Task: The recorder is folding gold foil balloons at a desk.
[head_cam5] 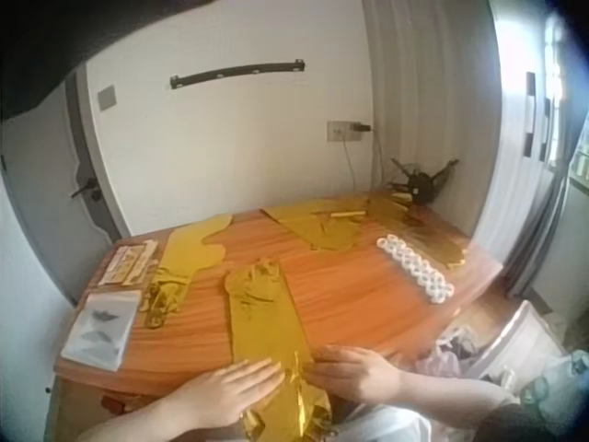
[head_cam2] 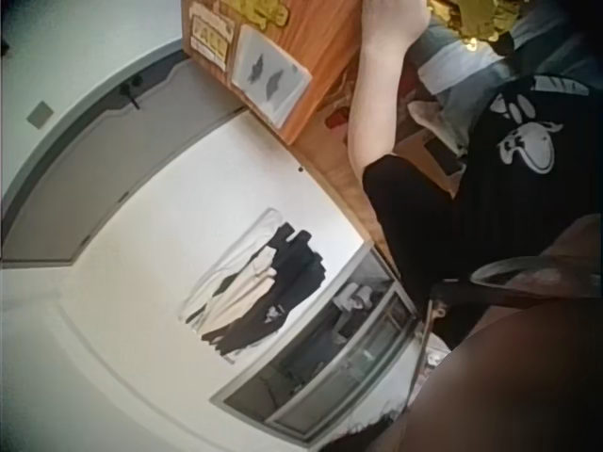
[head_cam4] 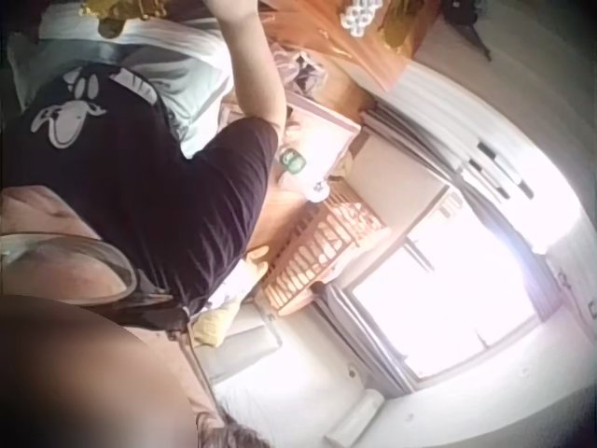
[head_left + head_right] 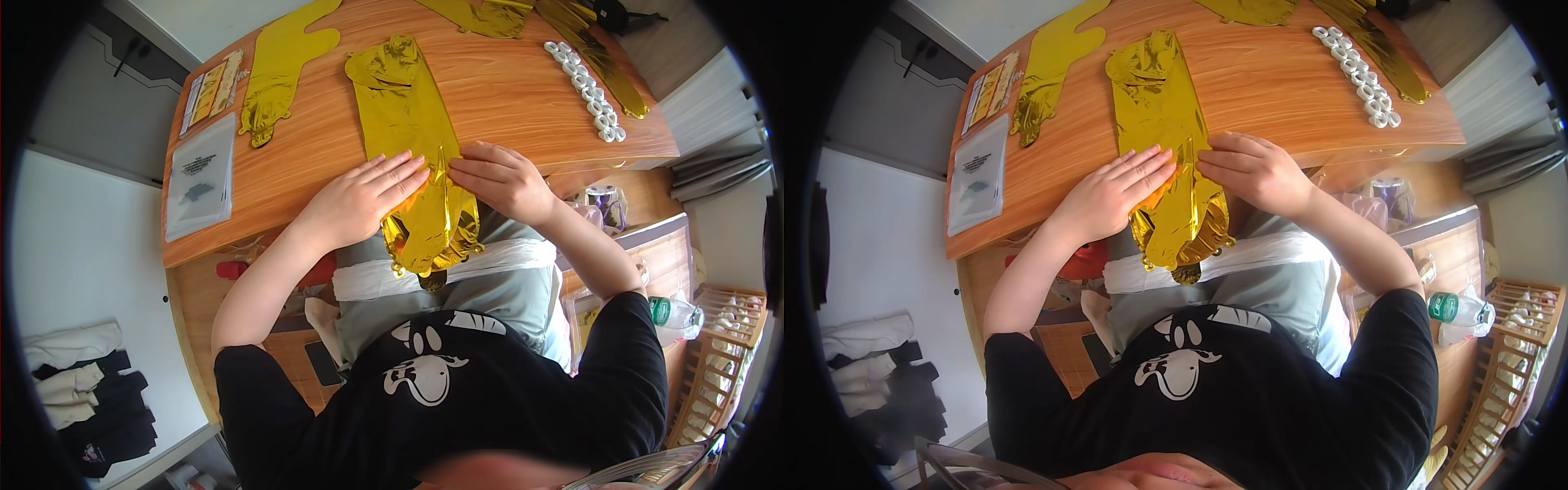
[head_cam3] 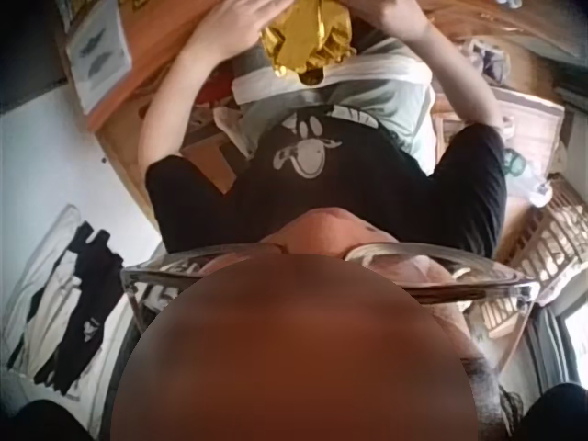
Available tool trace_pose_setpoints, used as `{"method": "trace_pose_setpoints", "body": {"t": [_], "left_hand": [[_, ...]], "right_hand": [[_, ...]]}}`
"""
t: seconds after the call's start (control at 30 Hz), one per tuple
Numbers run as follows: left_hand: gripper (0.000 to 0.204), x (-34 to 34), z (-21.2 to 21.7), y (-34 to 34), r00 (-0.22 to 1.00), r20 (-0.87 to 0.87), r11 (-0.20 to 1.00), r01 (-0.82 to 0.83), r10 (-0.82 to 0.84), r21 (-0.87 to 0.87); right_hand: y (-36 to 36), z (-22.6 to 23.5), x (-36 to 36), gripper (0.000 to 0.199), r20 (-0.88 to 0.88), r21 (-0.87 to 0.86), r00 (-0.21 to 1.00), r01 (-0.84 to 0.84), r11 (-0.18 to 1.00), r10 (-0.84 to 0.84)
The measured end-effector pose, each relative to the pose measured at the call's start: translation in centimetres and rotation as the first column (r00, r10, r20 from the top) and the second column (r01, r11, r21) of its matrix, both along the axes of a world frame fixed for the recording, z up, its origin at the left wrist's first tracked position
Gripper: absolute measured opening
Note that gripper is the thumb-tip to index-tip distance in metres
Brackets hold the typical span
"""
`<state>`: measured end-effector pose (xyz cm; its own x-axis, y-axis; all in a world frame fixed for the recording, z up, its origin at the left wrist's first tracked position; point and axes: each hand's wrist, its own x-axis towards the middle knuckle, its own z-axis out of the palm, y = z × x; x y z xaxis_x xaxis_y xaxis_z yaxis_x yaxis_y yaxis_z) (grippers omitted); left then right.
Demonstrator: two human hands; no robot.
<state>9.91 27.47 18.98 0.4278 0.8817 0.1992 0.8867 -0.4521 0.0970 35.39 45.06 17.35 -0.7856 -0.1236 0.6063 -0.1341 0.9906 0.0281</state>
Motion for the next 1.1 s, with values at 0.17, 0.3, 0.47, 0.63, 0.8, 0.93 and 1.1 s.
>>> {"method": "trace_pose_setpoints", "body": {"t": [0.17, 0.3, 0.47, 0.63, 0.8, 0.93, 1.1], "left_hand": [[0.063, 0.0, 0.0, 0.0, 1.0, -0.006, 1.0, -0.001, 0.001, 0.007], [0.059, 0.0, -0.1, 0.1, 1.0, -0.003, 1.0, -0.003, 0.003, -0.001], [0.057, -0.2, -0.3, 0.2, 1.0, -0.022, 1.0, 0.012, -0.012, 0.008], [0.06, -0.1, -0.3, 0.2, 1.0, -0.005, 1.0, 0.02, -0.02, 0.0], [0.065, -0.3, 0.2, 0.1, 0.999, 0.046, 0.997, 0.03, -0.027, -0.065], [0.065, -0.6, 1.0, 0.2, 0.985, 0.17, 0.983, 0.041, -0.01, -0.179], [0.06, -2.2, 1.0, 1.1, 0.954, 0.285, 0.959, 0.161, -0.091, -0.232]], "right_hand": [[-0.1, 0.3, 0.1, 0.036, 0.021, 0.022, 1.0, 0.009, 1.0, -0.009], [-0.7, 0.4, -0.3, 0.037, -0.003, 0.049, 0.999, 0.048, 0.998, -0.048], [-1.0, -0.2, -1.1, 0.035, 0.014, 0.068, 0.989, -0.146, 0.987, 0.146], [-0.8, -0.9, -1.2, 0.033, -0.012, 0.04, 0.979, -0.205, 0.978, 0.206], [-1.1, -0.4, -1.4, 0.034, -0.012, -0.029, 0.979, -0.203, 0.979, 0.203], [-1.1, 0.2, -1.5, 0.037, 0.036, -0.266, 0.985, -0.154, 0.952, 0.169], [-1.0, 1.7, -1.9, 0.053, 0.149, -0.611, 0.983, 0.005, 0.792, 0.109]]}}
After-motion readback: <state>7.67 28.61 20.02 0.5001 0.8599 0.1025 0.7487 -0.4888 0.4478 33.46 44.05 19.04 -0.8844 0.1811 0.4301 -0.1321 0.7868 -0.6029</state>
